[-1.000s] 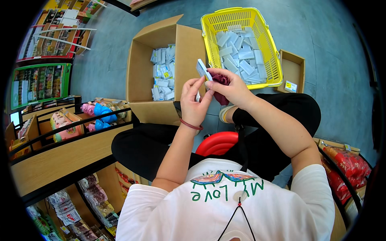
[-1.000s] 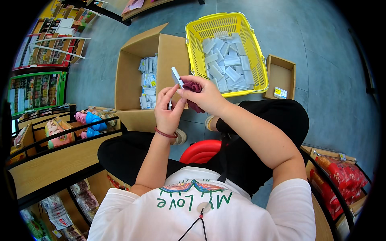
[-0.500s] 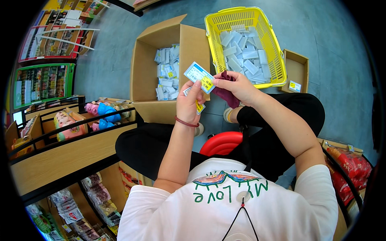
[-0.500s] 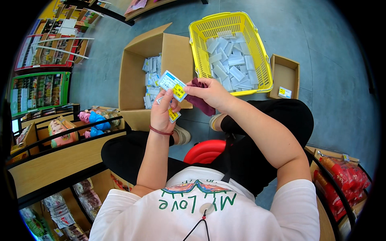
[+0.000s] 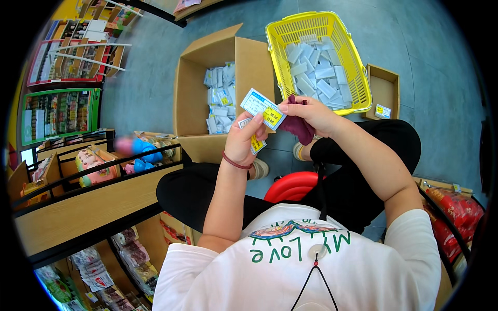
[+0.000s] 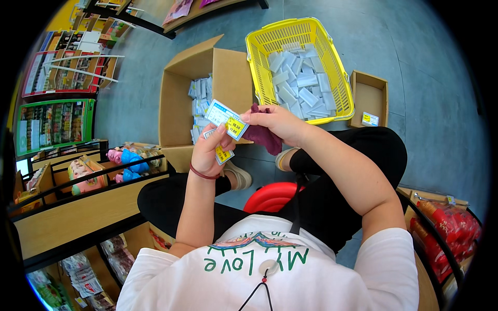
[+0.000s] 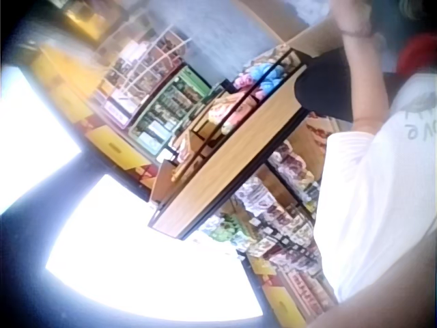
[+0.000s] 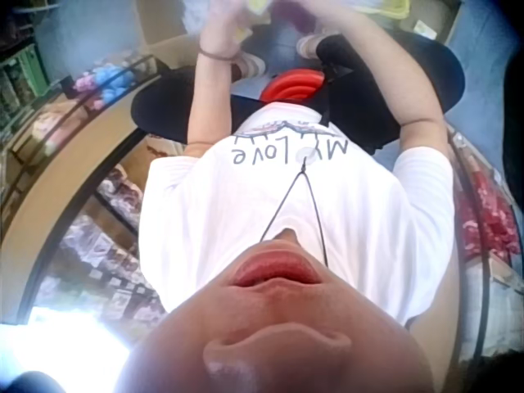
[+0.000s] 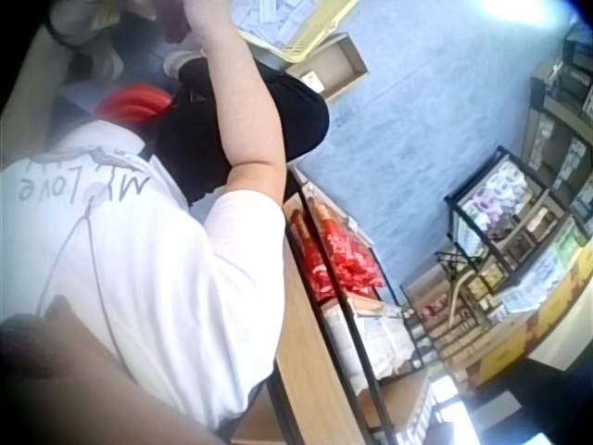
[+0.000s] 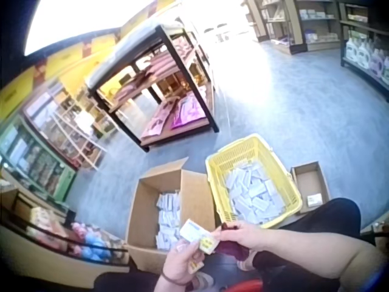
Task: The person sits on the floor and repeatedly picks up small white packets from a cardboard box. They wipe each packet with a purple cloth and then place it into a yellow plastic basket. The person continues this process of picking, wiping, and placing packets throughout the video.
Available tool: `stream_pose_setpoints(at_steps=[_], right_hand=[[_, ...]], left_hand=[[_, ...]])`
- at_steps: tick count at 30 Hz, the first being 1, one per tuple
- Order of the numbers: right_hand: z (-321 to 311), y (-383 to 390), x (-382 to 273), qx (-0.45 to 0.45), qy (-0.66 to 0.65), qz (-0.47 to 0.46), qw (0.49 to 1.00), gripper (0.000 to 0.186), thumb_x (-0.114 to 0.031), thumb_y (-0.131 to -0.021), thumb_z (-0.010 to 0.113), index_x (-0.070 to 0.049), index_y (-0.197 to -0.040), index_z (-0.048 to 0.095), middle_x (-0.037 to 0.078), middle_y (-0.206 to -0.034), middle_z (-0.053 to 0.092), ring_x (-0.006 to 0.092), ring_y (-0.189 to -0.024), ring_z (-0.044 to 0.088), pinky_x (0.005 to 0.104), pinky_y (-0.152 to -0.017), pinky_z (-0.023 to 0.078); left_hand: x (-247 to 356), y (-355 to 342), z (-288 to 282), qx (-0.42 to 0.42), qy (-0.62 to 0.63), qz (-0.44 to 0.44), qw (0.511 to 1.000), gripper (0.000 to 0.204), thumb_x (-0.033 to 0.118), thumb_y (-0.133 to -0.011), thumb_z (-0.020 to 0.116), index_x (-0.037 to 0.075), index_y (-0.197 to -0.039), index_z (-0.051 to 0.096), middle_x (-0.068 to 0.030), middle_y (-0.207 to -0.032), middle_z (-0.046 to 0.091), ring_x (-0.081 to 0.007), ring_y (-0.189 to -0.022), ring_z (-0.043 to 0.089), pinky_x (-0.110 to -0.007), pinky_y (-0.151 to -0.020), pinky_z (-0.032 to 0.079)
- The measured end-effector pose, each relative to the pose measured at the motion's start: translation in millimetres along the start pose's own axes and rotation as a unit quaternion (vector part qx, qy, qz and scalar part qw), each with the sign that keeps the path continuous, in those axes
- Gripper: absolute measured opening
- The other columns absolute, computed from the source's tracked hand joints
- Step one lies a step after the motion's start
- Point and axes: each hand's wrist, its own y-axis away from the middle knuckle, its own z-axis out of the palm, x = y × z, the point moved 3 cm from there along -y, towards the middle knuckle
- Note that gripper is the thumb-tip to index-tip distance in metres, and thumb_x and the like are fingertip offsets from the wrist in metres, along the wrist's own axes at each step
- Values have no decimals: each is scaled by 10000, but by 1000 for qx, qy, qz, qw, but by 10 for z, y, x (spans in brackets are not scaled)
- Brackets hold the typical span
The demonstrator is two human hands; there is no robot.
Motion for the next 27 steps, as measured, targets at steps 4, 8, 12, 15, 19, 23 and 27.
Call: stream_pose_setpoints(at_steps=[4, 8, 12, 15, 19, 23, 27], right_hand=[[17, -20, 4, -5, 5, -9, 1000, 293, -263, -869, 620, -18, -1029, 604, 70, -937, 631, 109, -816, 611, 246, -722, 502], [-27, -60, 26, 29, 132, -31, 990, 276, -267, -875, 615, -15, -987, 619, 58, -888, 639, 94, -774, 612, 224, -688, 498], [-26, -61, 65, 39, 174, -74, 981, 260, -255, -881, 606, -5, -951, 628, 43, -810, 636, 86, -711, 607, 216, -637, 491], [-6, -51, 77, 41, 192, -93, 976, 248, -241, -880, 607, 1, -931, 629, 36, -768, 627, 81, -672, 598, 215, -601, 482], [3, -38, 93, 78, 177, -107, 975, 238, -231, -881, 607, 5, -903, 626, 27, -731, 616, 73, -633, 579, 210, -566, 466], [-100, -78, 119, 115, 198, -117, 966, 227, -219, -888, 598, 6, -877, 620, 19, -701, 604, 60, -614, 559, 206, -549, 456], [-11, -41, 97, 97, 228, -114, 962, 247, -238, -890, 595, 0, -829, 611, 10, -667, 587, 51, -593, 551, 193, -524, 441]], left_hand=[[35, 23, 17, -11, 20, -8, 1000, 110, 136, -886, 580, 45, -943, 556, 14, -673, 490, -59, -572, 403, -204, -539, 340], [2, -12, -81, 2, -5, 18, 1000, 118, 140, -891, 577, 44, -954, 548, 13, -697, 495, -55, -582, 406, -202, -534, 347], [-45, -51, -157, 35, 7, 30, 999, 119, 157, -908, 554, 45, -946, 539, 3, -736, 500, -53, -603, 410, -195, -531, 352], [-77, -75, -147, 84, 18, 44, 995, 143, 168, -890, 594, 37, -933, 558, 10, -697, 504, -51, -577, 422, -196, -514, 353], [-173, -63, -121, 110, -31, 24, 993, 171, 196, -885, 612, 36, -919, 564, 7, -683, 521, -47, -559, 437, -195, -507, 362], [-199, -49, -24, 148, -117, 37, 981, 179, 225, -922, 552, 64, -843, 551, 4, -676, 499, -63, -545, 415, -207, -506, 353], [-127, -100, -169, 151, -114, 75, 979, 171, 219, -926, 541, 57, -869, 538, 2, -665, 487, -64, -552, 419, -211, -495, 348]])
